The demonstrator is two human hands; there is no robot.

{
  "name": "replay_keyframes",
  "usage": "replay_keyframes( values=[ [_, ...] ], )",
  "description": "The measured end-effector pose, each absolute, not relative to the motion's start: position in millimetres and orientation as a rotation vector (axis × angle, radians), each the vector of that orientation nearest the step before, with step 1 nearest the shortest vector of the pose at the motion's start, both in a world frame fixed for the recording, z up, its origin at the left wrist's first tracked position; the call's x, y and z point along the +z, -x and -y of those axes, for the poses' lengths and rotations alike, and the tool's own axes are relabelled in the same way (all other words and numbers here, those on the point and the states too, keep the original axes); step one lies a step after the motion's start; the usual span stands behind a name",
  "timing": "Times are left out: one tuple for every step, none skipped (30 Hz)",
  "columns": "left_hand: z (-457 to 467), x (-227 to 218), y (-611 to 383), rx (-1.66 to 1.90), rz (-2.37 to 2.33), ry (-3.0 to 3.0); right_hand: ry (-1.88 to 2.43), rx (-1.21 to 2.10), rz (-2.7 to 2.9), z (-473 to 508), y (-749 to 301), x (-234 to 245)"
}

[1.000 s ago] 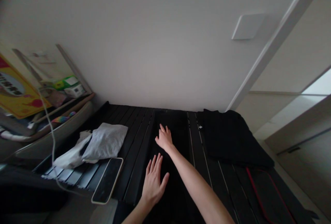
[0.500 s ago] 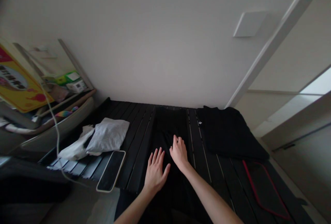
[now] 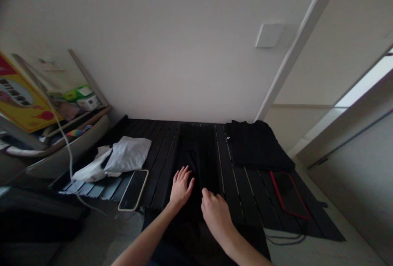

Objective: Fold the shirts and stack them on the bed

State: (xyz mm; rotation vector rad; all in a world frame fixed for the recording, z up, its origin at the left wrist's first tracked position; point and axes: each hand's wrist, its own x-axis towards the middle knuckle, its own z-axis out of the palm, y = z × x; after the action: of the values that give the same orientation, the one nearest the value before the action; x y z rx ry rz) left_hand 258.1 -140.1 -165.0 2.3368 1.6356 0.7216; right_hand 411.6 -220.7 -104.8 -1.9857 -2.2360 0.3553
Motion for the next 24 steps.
replay_keyframes(
  values=[
    [142.0, -162.9, -256.8, 0.76, -1.623, -2.314, 1.877, 0.478, 2.256, 228.7, -404.2, -102.7],
    [145.0, -160.7, -254.2, 0.797, -1.606, -2.297, 1.761, 0.637, 2.281, 237.0, -398.2, -102.2],
    [149.2, -158.6, -250.1, 0.824, -1.584, -2.291, 1.64, 0.817, 2.311, 245.7, -394.5, -102.8],
    [154.6, -156.6, -244.3, 0.828, -1.555, -2.299, 1.529, 0.992, 2.336, 254.3, -393.5, -104.1],
    [161.3, -154.8, -236.8, 0.804, -1.517, -2.326, 1.435, 1.148, 2.35, 262.2, -395.6, -105.6],
    [168.8, -153.1, -227.6, 0.753, -1.472, -2.367, 1.364, 1.268, 2.346, 268.9, -400.8, -106.8],
    [177.0, -151.3, -217.2, 0.683, -1.422, -2.42, 1.318, 1.339, 2.328, 273.7, -408.9, -107.7],
    [185.2, -149.6, -206.1, 0.608, -1.372, -2.475, 1.297, 1.351, 2.305, 276.3, -419.4, -108.4],
    [193.0, -147.8, -194.7, 0.54, -1.323, -2.53, 1.3, 1.298, 2.289, 276.4, -431.7, -108.9],
    [200.0, -146.1, -183.6, 0.48, -1.276, -2.582, 1.317, 1.19, 2.292, 274.4, -445.1, -109.7],
    [205.8, -144.7, -173.6, 0.431, -1.235, -2.629, 1.341, 1.04, 2.322, 270.6, -458.7, -111.0],
    [209.9, -143.8, -164.9, 0.383, -1.198, -2.669, 1.374, 0.863, 2.366, 265.9, -471.7, -112.8],
    [212.5, -143.7, -158.1, 0.333, -1.166, -2.706, 1.402, 0.69, 2.416, 260.9, -483.1, -115.2],
    [213.5, -144.6, -153.1, 0.281, -1.14, -2.742, 1.419, 0.543, 2.465, 256.3, -492.3, -117.9],
    [213.1, -146.5, -150.1, 0.231, -1.124, -2.779, 1.414, 0.436, 2.517, 252.9, -498.6, -120.9],
    [211.8, -149.3, -148.8, 0.187, -1.118, -2.816, 1.388, 0.369, 2.572, 250.8, -501.8, -123.9],
    [210.0, -152.7, -148.8, 0.154, -1.122, -2.851, 1.346, 0.333, 2.625, 250.3, -502.1, -127.0],
    [208.2, -156.5, -149.6, 0.137, -1.137, -2.883, 1.297, 0.32, 2.672, 251.3, -500.0, -130.4],
    [206.7, -160.1, -151.0, 0.137, -1.158, -2.909, 1.255, 0.319, 2.71, 253.6, -496.0, -134.3],
    [205.8, -163.3, -152.3, 0.146, -1.181, -2.926, 1.231, 0.316, 2.73, 256.8, -491.1, -139.1],
    [205.6, -166.0, -153.6, 0.161, -1.201, -2.934, 1.228, 0.301, 2.729, 260.4, -486.0, -145.0],
    [206.2, -167.9, -154.4, 0.173, -1.212, -2.933, 1.245, 0.269, 2.705, 263.9, -481.5, -152.0],
    [207.2, -169.2, -154.9, 0.174, -1.213, -2.926, 1.268, 0.224, 2.669, 266.9, -478.0, -159.9],
    [208.6, -170.1, -155.1, 0.164, -1.206, -2.914, 1.283, 0.174, 2.634, 268.9, -475.7, -168.2]
  ],
)
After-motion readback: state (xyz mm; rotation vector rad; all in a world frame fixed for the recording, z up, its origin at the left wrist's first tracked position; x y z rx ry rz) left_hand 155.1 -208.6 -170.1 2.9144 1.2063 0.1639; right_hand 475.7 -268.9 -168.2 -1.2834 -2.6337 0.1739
